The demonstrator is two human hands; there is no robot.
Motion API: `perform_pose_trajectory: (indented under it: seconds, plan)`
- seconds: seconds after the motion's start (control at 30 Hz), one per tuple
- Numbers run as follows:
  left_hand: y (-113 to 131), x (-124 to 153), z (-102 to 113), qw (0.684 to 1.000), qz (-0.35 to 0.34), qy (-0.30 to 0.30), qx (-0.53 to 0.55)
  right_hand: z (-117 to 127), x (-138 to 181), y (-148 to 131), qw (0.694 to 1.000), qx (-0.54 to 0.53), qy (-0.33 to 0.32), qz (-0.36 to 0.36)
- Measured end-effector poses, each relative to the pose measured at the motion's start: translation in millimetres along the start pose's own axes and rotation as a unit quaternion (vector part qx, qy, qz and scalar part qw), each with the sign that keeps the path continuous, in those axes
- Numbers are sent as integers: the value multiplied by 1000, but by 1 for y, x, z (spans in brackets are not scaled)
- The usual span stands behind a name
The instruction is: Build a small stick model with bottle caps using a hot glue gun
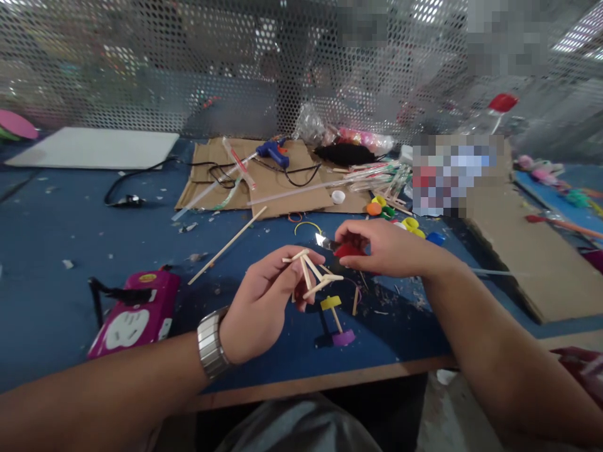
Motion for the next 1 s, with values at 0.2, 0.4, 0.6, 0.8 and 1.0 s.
perform_pose_trajectory:
  seconds: [0.2, 0.4, 0.6, 0.8, 1.0]
  plan:
    - [3, 6, -4, 998, -32, -21, -52, 0, 16, -24, 950, -298, -16, 89]
    - [13, 13, -10, 984, -83, -50, -149, -14, 37, -50, 911, -367, -142, 127]
    - [20, 18, -17, 946, -129, -106, -279, -24, 43, -52, 910, -356, -186, 98]
    - [20, 20, -19, 916, -161, -136, -341, -30, 45, -53, 909, -344, -224, 77]
    - [19, 19, -18, 917, -145, -140, -344, -30, 45, -55, 908, -343, -228, 78]
Point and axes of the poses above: each hand's wrist, its own x-axis away from the middle knuckle, its own z-axis out of the back of the hand, y = z × x, the point moved 7 cm from there along -x, towards the middle knuckle
